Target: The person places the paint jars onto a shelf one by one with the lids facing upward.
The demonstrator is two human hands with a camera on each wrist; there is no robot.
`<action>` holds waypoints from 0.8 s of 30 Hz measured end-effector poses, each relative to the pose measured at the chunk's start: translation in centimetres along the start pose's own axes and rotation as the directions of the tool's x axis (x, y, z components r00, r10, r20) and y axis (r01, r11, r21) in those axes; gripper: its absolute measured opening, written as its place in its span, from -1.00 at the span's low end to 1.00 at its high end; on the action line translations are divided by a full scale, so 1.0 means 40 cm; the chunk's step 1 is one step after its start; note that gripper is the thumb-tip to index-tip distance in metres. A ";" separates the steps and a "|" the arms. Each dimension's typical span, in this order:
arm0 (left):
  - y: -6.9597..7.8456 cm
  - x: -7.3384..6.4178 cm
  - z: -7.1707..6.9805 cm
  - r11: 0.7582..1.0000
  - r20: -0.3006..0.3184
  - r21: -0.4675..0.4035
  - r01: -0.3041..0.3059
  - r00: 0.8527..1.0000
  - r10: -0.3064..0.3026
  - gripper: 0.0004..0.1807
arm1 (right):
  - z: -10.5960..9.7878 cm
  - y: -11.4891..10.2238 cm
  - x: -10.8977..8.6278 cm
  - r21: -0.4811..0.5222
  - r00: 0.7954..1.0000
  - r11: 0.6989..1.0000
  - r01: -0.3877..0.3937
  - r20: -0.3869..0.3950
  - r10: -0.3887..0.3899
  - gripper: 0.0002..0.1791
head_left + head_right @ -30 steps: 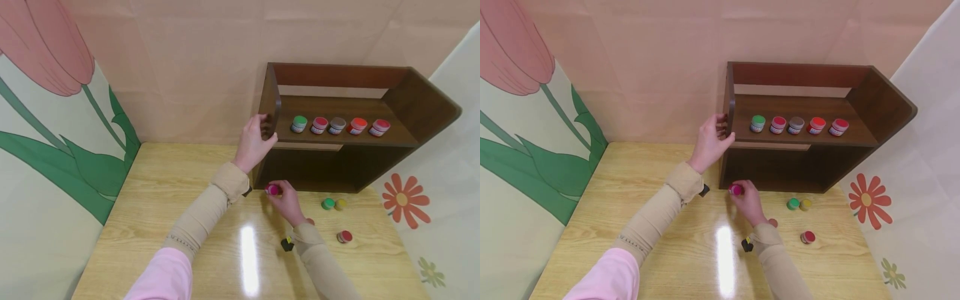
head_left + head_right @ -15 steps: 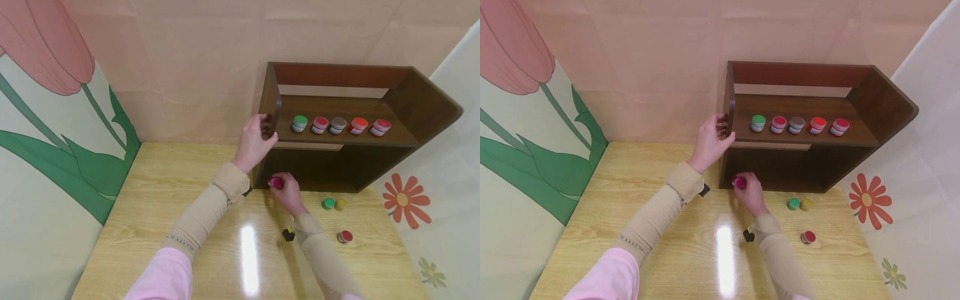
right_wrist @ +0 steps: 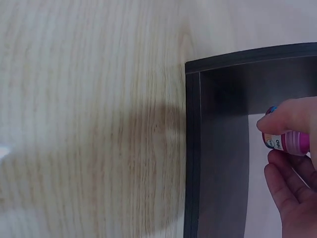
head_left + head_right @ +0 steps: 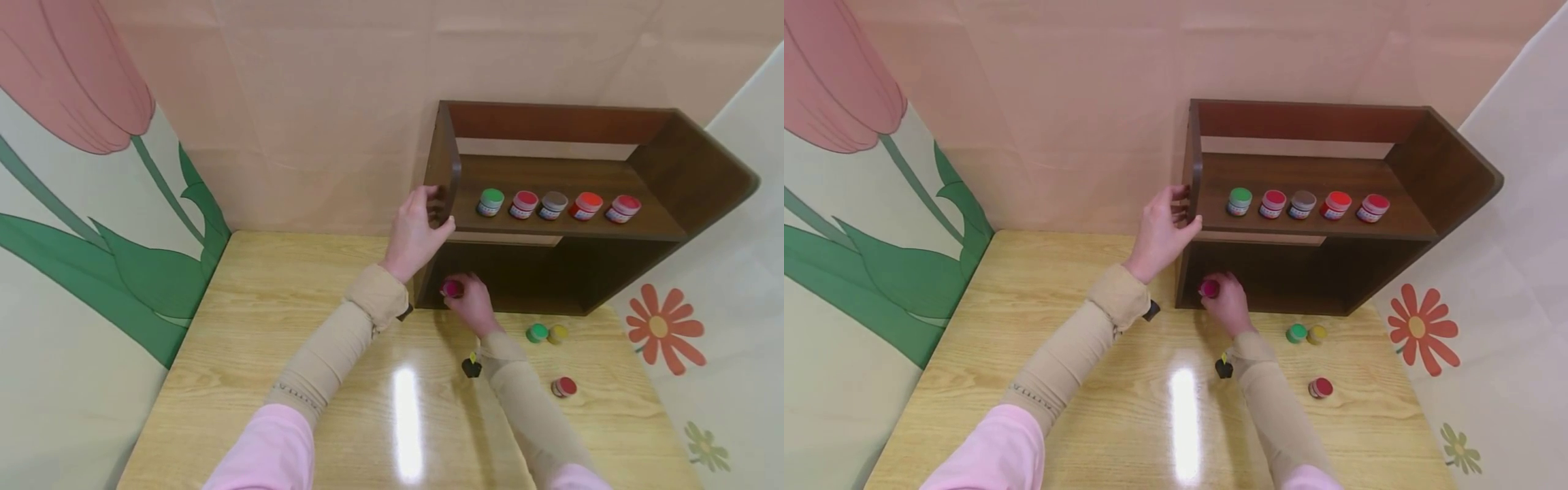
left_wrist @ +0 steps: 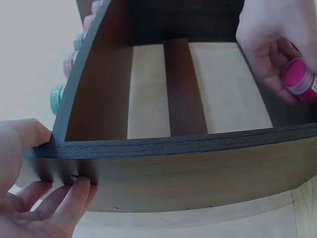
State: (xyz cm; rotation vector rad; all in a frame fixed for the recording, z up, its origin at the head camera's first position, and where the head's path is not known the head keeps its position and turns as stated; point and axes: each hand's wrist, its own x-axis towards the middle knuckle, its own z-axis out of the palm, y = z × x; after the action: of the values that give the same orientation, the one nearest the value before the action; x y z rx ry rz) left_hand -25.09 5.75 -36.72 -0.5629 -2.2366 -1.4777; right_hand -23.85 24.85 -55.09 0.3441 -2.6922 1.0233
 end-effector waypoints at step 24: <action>-0.003 -0.001 -0.002 1.000 -0.008 0.007 -0.022 1.000 0.022 -0.48 | 0.003 0.045 0.019 -0.024 0.995 0.997 -0.076 0.070 0.077 -0.64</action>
State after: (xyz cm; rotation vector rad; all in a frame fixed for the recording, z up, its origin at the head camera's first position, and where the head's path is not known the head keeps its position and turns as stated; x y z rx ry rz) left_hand -25.13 5.63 -36.81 -0.5765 -2.2220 -1.4587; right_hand -25.13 25.96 -56.05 0.2803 -2.7980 1.0205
